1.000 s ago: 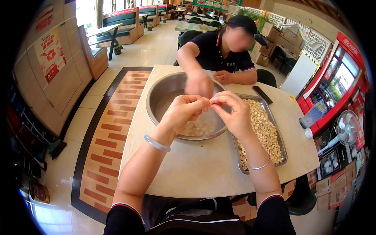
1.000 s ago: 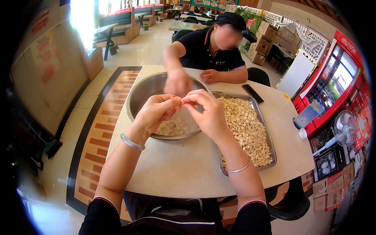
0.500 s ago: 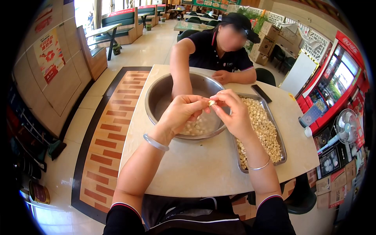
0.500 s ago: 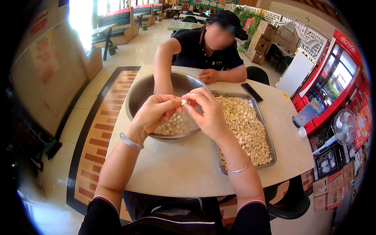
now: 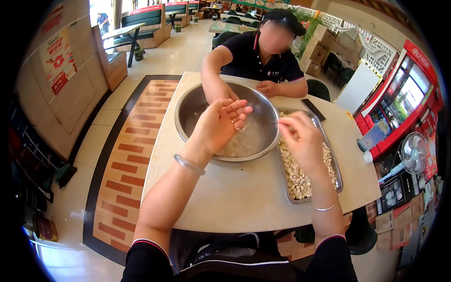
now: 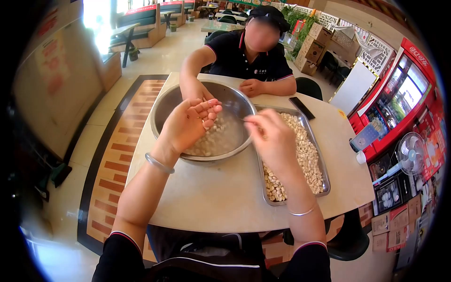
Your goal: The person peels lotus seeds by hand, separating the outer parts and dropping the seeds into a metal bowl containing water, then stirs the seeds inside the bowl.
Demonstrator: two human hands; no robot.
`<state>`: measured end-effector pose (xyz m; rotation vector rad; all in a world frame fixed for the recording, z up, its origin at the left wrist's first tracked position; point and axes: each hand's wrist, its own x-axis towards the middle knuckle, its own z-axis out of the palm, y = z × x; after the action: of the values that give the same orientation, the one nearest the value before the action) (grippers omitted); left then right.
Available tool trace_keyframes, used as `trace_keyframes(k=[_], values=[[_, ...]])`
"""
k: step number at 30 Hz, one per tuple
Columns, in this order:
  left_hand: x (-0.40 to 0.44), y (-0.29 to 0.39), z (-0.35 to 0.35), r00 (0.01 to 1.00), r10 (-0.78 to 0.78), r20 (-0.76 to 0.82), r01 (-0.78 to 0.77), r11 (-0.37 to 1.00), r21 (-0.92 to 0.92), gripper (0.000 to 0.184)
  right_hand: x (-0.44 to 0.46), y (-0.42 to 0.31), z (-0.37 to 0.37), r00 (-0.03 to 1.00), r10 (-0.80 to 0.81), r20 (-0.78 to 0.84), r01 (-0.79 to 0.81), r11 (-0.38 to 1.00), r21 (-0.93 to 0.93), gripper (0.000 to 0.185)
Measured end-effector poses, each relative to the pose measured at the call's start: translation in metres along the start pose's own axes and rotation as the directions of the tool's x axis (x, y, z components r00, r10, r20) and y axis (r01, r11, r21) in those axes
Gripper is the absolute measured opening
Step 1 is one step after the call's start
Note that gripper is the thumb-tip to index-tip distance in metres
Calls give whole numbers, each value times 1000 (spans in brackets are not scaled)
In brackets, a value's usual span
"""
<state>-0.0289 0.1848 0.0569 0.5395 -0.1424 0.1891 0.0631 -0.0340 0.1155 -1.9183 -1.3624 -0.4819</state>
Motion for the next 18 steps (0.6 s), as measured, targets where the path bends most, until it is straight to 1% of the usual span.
trace_keyframes(k=[1,2,3,4,5,8,10,11,12,13,14,15,16,18], values=[[-3,-1,7,998,21,-66,-22,1000,-11,39,7,-20,7,989,-133,62,129,990,66,19],[-6,-1,20,991,46,-130,-48,999,-16,39,12,-35,17,961,-258,103,257,966,21,21],[-9,0,28,979,74,-191,-79,997,-18,38,18,-44,26,937,-328,118,332,943,-12,22],[-11,0,26,990,50,-133,-58,996,-61,42,23,-42,35,914,-380,141,392,917,-75,22],[-9,0,21,988,48,-149,-56,997,-47,42,27,-36,47,887,-430,169,453,881,-138,22],[-6,1,16,978,43,-206,-48,999,-19,43,29,-22,61,873,-479,91,486,869,-94,19],[-6,1,22,975,50,-218,-54,998,-11,45,28,-14,60,950,-295,102,283,952,117,18],[-7,1,26,973,48,-226,-52,999,-10,47,25,-10,59,973,-193,126,163,963,215,17],[-10,2,31,975,59,-213,-53,998,33,46,25,-3,59,982,-163,93,125,939,321,12],[-9,0,30,978,64,-198,-58,998,37,45,24,4,58,989,-43,145,-31,881,472,11],[-9,0,30,981,69,-183,-62,997,42,43,22,10,56,975,69,213,-186,780,598,11],[-8,-1,30,983,74,-166,-67,997,48,42,21,17,56,941,165,294,-329,639,695,10],[-7,-3,30,987,75,-142,-67,996,59,41,19,23,58,947,142,287,-312,618,722,11],[-8,-5,33,993,72,-97,-63,994,90,41,17,28,61,945,163,284,-322,617,718,12]])
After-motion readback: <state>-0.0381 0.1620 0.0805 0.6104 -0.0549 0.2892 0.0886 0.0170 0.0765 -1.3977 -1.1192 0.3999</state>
